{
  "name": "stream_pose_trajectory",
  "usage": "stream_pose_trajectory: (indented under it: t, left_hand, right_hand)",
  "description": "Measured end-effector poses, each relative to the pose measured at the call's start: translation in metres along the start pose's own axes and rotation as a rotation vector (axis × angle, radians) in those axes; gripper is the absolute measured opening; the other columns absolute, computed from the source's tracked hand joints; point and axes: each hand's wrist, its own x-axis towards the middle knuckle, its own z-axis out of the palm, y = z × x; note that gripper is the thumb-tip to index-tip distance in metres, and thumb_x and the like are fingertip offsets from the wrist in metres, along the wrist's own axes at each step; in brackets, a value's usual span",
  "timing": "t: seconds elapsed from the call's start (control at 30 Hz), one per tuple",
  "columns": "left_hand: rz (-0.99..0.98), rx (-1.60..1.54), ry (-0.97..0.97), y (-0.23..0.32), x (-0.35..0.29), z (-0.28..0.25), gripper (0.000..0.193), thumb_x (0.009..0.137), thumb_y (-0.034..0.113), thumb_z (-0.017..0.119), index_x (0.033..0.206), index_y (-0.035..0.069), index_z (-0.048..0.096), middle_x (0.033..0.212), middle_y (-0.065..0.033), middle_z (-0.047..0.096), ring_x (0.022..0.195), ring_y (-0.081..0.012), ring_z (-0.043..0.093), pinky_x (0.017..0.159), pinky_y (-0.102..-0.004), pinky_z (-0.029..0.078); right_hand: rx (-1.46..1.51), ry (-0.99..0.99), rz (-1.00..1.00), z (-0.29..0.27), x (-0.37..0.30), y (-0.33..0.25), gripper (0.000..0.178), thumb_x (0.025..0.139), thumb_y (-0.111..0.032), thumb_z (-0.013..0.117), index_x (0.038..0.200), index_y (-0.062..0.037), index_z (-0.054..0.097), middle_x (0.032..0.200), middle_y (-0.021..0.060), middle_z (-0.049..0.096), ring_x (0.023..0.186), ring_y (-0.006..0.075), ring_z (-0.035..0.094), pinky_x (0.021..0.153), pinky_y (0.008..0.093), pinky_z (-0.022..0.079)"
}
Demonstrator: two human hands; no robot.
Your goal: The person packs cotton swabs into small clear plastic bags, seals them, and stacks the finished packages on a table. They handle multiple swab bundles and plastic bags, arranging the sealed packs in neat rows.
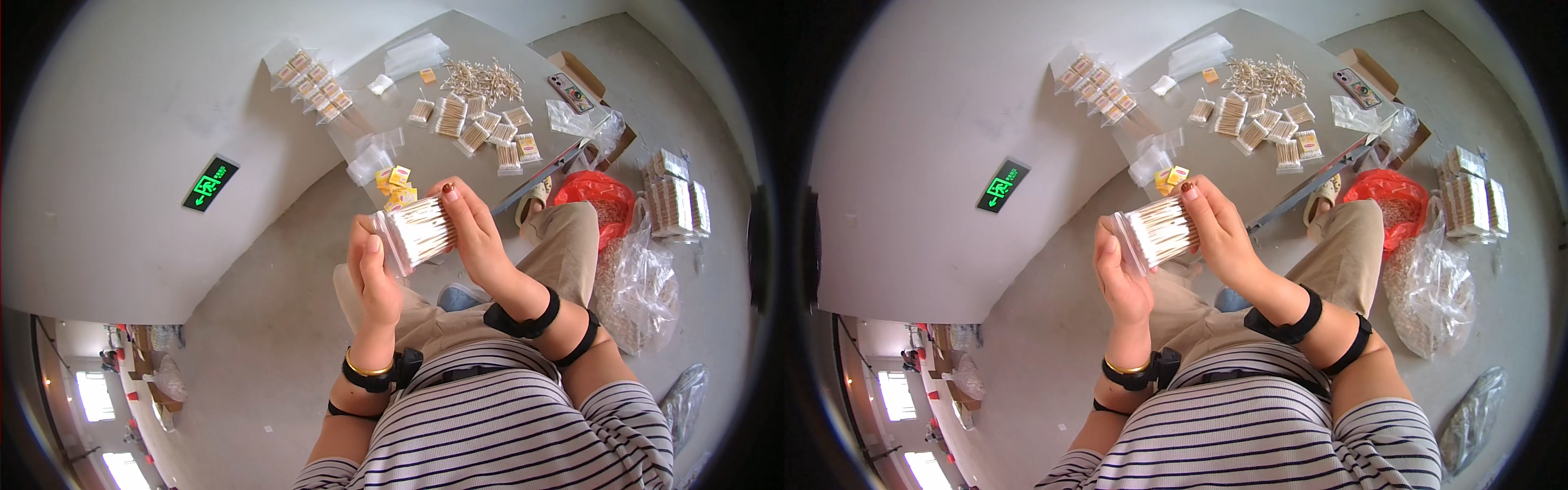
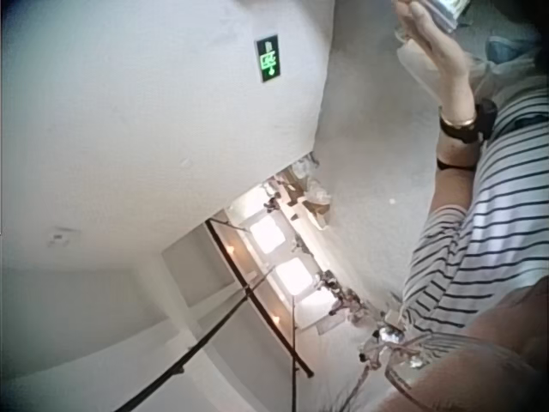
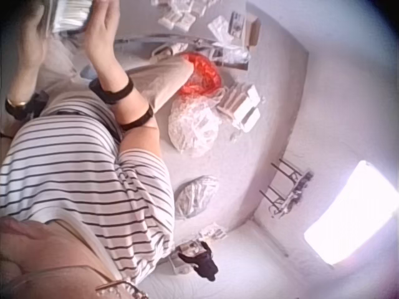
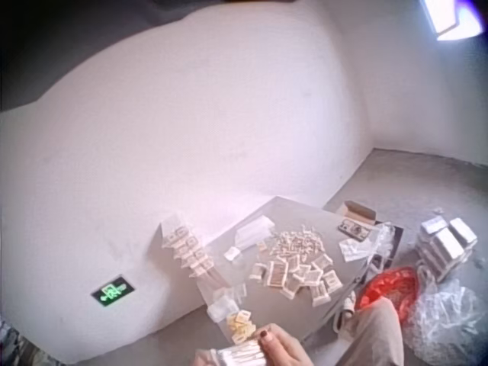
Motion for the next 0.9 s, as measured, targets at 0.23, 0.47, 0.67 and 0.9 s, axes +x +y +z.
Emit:
stream_pose_trajectory:
  t: [0.23,0.47,0.67,0.9]
  left_hand:
    - [-0.067,0.176,0.004,0.015,0.009,0.021,0.037,0.108,0.041,0.048,0.101,0.006,0.055,0.084,0.0011,0.056,0.070,-0.0052,0.049,0.057,-0.0223,0.041]
    - [0.121,0.308,-0.041,-0.005,0.009,0.011,0.028,0.106,0.031,0.057,0.101,0.003,0.056,0.081,0.0015,0.058,0.064,-0.0063,0.051,0.057,-0.0237,0.042]
    - [0.331,0.466,-0.090,0.002,0.018,0.008,0.028,0.106,0.029,0.058,0.102,0.002,0.058,0.086,-0.0011,0.062,0.071,-0.0063,0.055,0.060,-0.0245,0.045]
    - [0.173,0.260,-0.036,0.013,0.019,0.015,0.023,0.107,0.021,0.054,0.101,0.001,0.062,0.095,-0.0028,0.063,0.088,-0.0074,0.056,0.081,-0.0239,0.046]
  right_hand:
    - [-0.357,0.102,-0.342,0.003,-0.001,-0.006,0.027,0.112,-0.025,0.042,0.109,-0.0027,0.057,0.080,0.0034,0.061,0.070,0.0105,0.055,0.063,0.0264,0.045]
    - [-0.338,0.100,-0.419,0.005,0.001,-0.002,0.025,0.112,-0.023,0.042,0.108,-0.0027,0.056,0.082,0.0027,0.059,0.073,0.0103,0.051,0.065,0.0264,0.044]
    - [-0.185,0.067,-0.248,0.002,0.000,0.000,0.029,0.112,-0.028,0.041,0.108,-0.0039,0.056,0.084,-0.0005,0.056,0.076,0.0070,0.048,0.067,0.0242,0.041]
    - [-0.184,0.091,-0.231,0.003,0.004,0.001,0.031,0.113,-0.030,0.041,0.107,-0.0046,0.056,0.082,-0.0024,0.053,0.072,0.0052,0.045,0.062,0.0229,0.039]
